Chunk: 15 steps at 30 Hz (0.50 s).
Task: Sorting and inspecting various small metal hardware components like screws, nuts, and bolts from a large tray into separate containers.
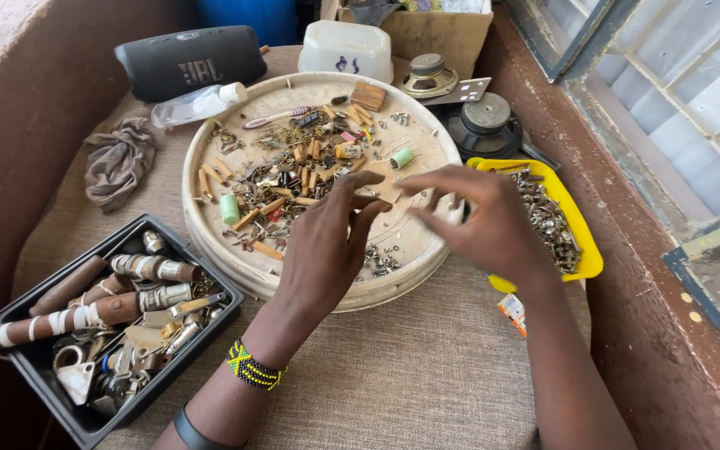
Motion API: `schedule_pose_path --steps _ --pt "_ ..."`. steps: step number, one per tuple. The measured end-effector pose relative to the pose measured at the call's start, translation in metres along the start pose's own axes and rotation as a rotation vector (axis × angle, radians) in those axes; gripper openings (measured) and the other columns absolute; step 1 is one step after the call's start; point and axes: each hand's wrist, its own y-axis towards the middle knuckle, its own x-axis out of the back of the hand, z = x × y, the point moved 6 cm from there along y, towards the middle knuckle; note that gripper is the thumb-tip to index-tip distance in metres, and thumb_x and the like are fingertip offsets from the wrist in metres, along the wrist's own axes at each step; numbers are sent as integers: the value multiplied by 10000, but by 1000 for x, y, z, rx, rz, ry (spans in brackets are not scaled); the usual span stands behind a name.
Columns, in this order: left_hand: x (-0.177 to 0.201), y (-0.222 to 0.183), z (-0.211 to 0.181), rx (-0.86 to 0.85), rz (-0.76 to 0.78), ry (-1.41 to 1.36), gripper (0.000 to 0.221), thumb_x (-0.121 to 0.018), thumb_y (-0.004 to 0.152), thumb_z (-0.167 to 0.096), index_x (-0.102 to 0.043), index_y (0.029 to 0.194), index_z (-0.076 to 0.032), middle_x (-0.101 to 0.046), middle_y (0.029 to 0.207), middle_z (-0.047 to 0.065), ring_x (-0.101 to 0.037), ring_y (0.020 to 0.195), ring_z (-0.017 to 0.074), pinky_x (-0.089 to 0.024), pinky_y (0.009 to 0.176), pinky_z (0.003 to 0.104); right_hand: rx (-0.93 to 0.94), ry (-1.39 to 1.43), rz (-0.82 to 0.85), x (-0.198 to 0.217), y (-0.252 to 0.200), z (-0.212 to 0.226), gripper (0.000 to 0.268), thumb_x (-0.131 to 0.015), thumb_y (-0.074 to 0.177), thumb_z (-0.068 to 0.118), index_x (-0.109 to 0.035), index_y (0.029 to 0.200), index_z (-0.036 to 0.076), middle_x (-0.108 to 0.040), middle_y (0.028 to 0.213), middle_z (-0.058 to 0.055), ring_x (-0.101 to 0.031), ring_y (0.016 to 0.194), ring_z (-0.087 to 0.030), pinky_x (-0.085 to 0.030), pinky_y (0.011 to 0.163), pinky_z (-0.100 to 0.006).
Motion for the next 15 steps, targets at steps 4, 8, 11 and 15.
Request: schedule_pose_path --steps 4,8,11,15 --pt "3 -1 -11 -26 67 -51 323 -575 1029 -76 -483 1337 -46 -781 889 181 -757 798 396 -581 801 506 120 -12 68 -25 1 18 281 -817 824 -10 -788 1083 94 -779 948 -149 -742 713 -248 -555 625 -346" --pt "3 2 -19 -52 123 -49 371 -546 1028 -49 -425 1379 -43 -788 893 179 -758 814 410 -574 833 513 98 29 13 -19 1 12 229 -826 850 14 -823 1046 133 -791 918 -140 -755 719 -245 -560 646 -331" --pt "1 4 -18 44 176 6 335 -488 1065 -88 -456 1387 -2 -792 903 222 -769 742 367 -571 906 519 98 43 2 -7 2 14 193 -813 858 -13 -815 1014 100 -794 908 -167 -768 763 -303 -586 704 -389" --pt "-1 1 15 20 225 264 262 -519 1034 -68 -536 1295 -78 -791 850 137 -772 804 331 -576 852 430 41 -46 -104 32 -7 -21 235 -761 926 -50 -811 1103 97 -789 994 -137 -762 884 -277 -574 810 -384"
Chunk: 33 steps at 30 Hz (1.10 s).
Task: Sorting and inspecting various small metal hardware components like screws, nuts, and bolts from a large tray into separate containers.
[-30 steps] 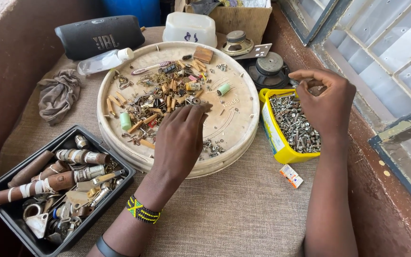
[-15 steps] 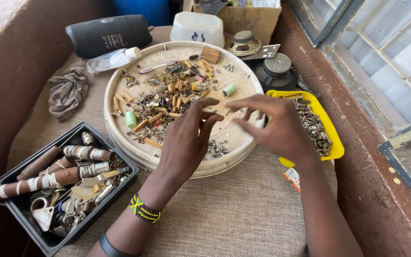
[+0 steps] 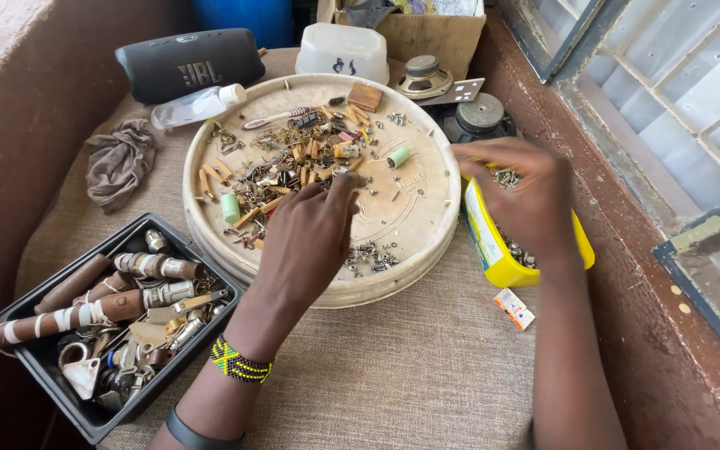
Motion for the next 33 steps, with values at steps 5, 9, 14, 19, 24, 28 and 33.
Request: schedule_pose_path --steps 5,9,14,19,24,28,33 --pt "-1 -8 26 35 223 378 291 -635 850 202 -569 871 -80 -514 619 1 -456 705 162 -517 594 377 -92 -358 -167 35 -17 -46 325 -679 980 -144 -807 1213 43 -777 1173 -125 -682 939 -159 -527 768 -303" --pt "1 -12 29 35 310 291 307 -639 870 158 -706 1091 -44 -746 821 91 -611 835 228 -609 689 408 -6 -350 -156 22 -12 -22 367 -591 961 -227 -795 1200 -36 -758 1211 -208 -716 1151 -308 -562 996 -400" --pt "-1 -17 21 72 466 75 128 -613 997 -27 -740 995 -43 -717 1027 108 -715 734 184 -650 642 331 80 -100 174 -37 -5 6 210 -760 927 30 -772 1135 59 -765 1175 -106 -704 1118 -226 -523 1025 -364" --pt "2 -18 28 56 446 102 198 -575 906 155 -670 991 3 -688 910 138 -715 699 235 -601 578 382 -4 -103 522 -89 -16 22 422 -736 898 220 -704 1314 157 -736 1271 -81 -656 1193 -245 -479 1026 -416" --pt "13 -13 25 -30 336 74 527 -464 754 318 -612 1160 17 -634 802 130 -651 608 312 -479 540 486 24 -119 593 -106 -21 23 430 -704 916 209 -685 1342 157 -710 1307 -95 -627 1237 -255 -448 1069 -422" --pt "7 -8 24 -87 302 74 587 -464 694 337 -566 1177 18 -637 793 140 -645 662 328 -465 582 482 -11 -98 525 -105 -17 24 375 -722 913 222 -716 1276 127 -745 1243 -82 -673 1168 -234 -484 1013 -403" --pt "17 0 8 -110 202 -22 345 -654 901 63 -577 1238 60 -716 921 222 -725 862 388 -577 792 476 -60 5 409 -102 -10 24 341 -785 874 110 -731 1211 112 -803 1008 -73 -774 877 -280 -590 791 -413"
